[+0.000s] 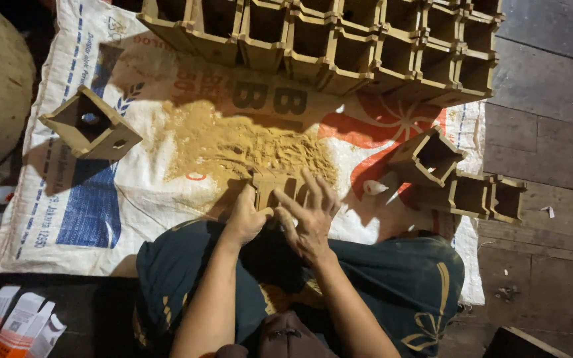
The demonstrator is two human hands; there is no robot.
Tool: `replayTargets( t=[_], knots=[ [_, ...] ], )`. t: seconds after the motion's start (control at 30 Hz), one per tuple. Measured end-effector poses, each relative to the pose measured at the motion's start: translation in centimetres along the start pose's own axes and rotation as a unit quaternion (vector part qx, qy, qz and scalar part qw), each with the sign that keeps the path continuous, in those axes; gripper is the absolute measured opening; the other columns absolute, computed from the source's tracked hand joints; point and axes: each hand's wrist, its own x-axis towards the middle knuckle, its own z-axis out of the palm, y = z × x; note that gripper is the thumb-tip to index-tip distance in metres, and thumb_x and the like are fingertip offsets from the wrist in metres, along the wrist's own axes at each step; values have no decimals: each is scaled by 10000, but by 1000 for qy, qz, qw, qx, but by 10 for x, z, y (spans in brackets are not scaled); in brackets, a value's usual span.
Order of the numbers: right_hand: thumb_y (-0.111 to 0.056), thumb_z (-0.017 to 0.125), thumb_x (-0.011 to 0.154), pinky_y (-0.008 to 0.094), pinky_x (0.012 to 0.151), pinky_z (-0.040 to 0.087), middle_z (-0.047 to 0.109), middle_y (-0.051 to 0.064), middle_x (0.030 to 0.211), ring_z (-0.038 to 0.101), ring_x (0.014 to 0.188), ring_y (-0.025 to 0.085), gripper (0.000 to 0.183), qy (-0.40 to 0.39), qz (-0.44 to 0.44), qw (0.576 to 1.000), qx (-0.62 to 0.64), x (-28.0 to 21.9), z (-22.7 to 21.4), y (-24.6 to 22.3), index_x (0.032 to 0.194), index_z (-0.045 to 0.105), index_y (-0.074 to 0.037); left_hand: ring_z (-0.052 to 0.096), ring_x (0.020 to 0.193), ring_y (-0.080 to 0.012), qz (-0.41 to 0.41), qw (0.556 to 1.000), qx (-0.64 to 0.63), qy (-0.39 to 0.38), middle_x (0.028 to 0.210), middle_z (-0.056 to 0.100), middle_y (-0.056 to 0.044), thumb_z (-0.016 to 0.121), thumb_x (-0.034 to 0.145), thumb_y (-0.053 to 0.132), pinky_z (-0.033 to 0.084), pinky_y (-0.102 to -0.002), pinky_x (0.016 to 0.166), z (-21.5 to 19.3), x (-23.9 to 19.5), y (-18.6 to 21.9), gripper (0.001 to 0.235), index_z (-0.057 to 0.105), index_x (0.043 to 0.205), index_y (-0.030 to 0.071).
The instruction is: Assembling small wooden boxes by joining pre-cut panels and using sawdust to finish the joints.
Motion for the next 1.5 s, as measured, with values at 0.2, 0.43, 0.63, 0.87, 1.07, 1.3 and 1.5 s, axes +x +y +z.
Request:
replayTargets(
  t=[0.2,0.43,0.63,0.87,1.07,1.3,1.5],
  knots=[
    [-519,526,1027,472,1174,89,362,107,1633,229,1507,352,425,-33,-9,999,-9,1,3,-5,1376,656,-315,576,1267,-301,-12,999,38,-7,1323,643,-171,778,696,-24,447,-481,1096,-6,-14,65,818,478,1454,48],
    [-254,518,1051,389,1106,316,590,13,1356,469,1278,248,258,81,101,991,-19,-27,9,56,1080,774,-253,670,980,-192,-17,999,-14,45,1071,733,-104,906,631,78,537,-416,906,-6,-17,64,680,631,1253,80],
    [-445,760,806,456,1087,240,551,-80,1405,385,1360,275,96,-48,79,971,-219,-67,25,91,871,756,-374,693,895,-162,-22,998,-2,54,965,749,-68,914,645,119,559,-389,830,-11,-18,74,576,639,1149,87],
    [-306,831,779,410,1029,276,606,-85,1296,457,1277,240,141,22,89,981,-171,-43,12,77,806,698,-268,691,1000,-217,-31,999,1,41,1049,738,-102,892,668,128,533,-428,895,-9,-12,43,615,631,1222,69],
    [-237,843,827,405,1043,303,675,-16,1263,507,1233,266,125,147,51,986,-67,8,17,30,815,719,-225,675,1036,-239,-11,1000,2,11,1082,722,-133,843,651,49,535,-442,915,3,-14,42,657,611,1266,55],
    [-522,659,953,439,1150,165,605,15,1464,421,1415,282,325,112,-38,989,-85,5,25,-8,1202,753,-336,620,1080,-191,-8,1000,-22,11,1139,694,-90,640,672,-77,526,-394,952,-2,-13,54,723,571,1380,56],
    [-495,532,1031,455,1150,106,377,78,1650,282,1498,318,419,20,-10,999,-42,7,5,-21,1400,639,-326,608,1077,-216,36,999,-36,-3,1133,689,-118,590,625,-134,501,-414,997,-2,-20,83,813,535,1413,59]
  ],
)
